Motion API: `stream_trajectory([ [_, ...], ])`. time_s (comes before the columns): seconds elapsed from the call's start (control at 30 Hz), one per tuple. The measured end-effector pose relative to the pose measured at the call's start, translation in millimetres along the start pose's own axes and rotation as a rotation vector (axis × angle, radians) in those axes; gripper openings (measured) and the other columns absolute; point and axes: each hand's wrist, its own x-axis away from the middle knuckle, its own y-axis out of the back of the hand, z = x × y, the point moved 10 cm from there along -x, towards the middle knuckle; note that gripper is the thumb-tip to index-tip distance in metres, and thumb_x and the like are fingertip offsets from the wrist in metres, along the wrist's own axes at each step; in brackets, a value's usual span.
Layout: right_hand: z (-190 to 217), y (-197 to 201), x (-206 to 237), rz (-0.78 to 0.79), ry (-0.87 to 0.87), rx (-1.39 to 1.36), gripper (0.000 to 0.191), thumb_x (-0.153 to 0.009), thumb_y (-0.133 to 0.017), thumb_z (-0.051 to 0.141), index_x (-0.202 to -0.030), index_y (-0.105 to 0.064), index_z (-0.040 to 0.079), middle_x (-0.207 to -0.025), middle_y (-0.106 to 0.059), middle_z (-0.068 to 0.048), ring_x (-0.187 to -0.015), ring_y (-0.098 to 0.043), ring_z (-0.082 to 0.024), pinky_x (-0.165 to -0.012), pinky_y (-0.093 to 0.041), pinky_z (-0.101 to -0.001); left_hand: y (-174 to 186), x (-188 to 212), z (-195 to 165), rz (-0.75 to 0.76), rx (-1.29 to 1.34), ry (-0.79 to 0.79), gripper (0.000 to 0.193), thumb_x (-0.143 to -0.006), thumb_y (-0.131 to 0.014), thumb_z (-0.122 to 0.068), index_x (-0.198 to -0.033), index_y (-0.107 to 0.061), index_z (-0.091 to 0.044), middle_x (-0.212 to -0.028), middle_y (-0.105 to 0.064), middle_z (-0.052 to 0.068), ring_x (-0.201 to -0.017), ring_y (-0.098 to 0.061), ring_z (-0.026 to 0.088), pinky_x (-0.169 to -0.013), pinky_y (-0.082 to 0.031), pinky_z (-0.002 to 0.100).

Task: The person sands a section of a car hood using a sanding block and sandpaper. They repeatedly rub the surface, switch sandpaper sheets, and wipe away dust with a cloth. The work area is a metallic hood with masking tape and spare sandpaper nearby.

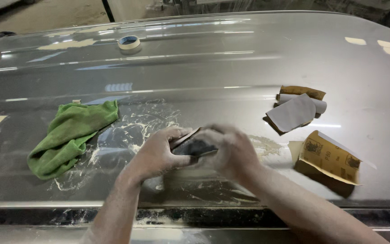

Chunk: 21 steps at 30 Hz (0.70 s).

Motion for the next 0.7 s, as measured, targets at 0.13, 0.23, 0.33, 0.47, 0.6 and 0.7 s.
stream_trajectory([
  [0.13, 0, 25, -10, -0.111, 0.320, 0.231, 0.093, -0.054, -0.095, 0.058, -0.129, -0.063, 0.013, -0.136, -0.059, -0.033, -0.126, -0.051, -0.048, -0.100, -0.047, -0.0679, 10, -10, -18, 0.012, -0.075, -0.222, 0.085, -0.055, -0.094, -0.023, -0.133, -0.063, -0.007, -0.125, -0.070, 0.007, -0.112, -0.070, 0.022, -0.105, -0.053, 0.033],
  [0.23, -60, -24, -9, 0.445, -0.180, -0.340, 0.100, -0.064, -0.094, 0.032, -0.150, -0.045, 0.019, -0.126, -0.066, -0.014, -0.119, -0.061, -0.032, -0.106, -0.050, -0.0471, 12, -24, -20, 0.061, -0.037, -0.268, 0.086, -0.056, -0.095, -0.018, -0.135, -0.061, -0.007, -0.135, -0.067, 0.008, -0.126, -0.062, 0.023, -0.112, -0.045, 0.037],
  [0.33, -76, -29, -13, 0.445, -0.244, -0.275, 0.096, -0.065, -0.087, 0.033, -0.151, -0.046, 0.022, -0.124, -0.072, -0.008, -0.112, -0.071, -0.024, -0.105, -0.055, -0.0415, 15, -37, -21, 0.066, -0.063, -0.294, 0.087, -0.058, -0.092, -0.016, -0.139, -0.059, -0.010, -0.138, -0.064, 0.007, -0.130, -0.059, 0.023, -0.116, -0.044, 0.037],
  [0.47, -86, -33, -18, 0.398, -0.289, -0.142, 0.089, -0.067, -0.090, 0.028, -0.147, -0.050, 0.028, -0.130, -0.069, -0.005, -0.114, -0.068, -0.022, -0.103, -0.055, -0.0407, 18, -49, -19, 0.088, -0.096, -0.262, 0.089, -0.061, -0.089, -0.012, -0.143, -0.055, -0.013, -0.141, -0.060, 0.007, -0.129, -0.059, 0.021, -0.114, -0.044, 0.036],
  [0.6, -87, -36, -22, 0.390, -0.302, -0.140, 0.087, -0.071, -0.089, 0.025, -0.149, -0.051, 0.034, -0.142, -0.061, -0.002, -0.115, -0.066, -0.023, -0.099, -0.055, -0.0401, 22, -50, -11, 0.101, -0.138, -0.179, 0.090, -0.061, -0.092, -0.020, -0.143, -0.054, -0.015, -0.140, -0.060, 0.006, -0.129, -0.057, 0.021, -0.115, -0.044, 0.037],
  [0.7, -92, -38, -19, 0.412, -0.373, -0.129, 0.081, -0.073, -0.085, 0.023, -0.146, -0.053, 0.036, -0.148, -0.057, 0.000, -0.112, -0.069, -0.021, -0.095, -0.060, -0.0360, 22, -45, -12, 0.089, -0.178, -0.197, 0.084, -0.067, -0.089, -0.022, -0.142, -0.054, -0.013, -0.141, -0.060, 0.008, -0.129, -0.058, 0.023, -0.114, -0.045, 0.039],
])
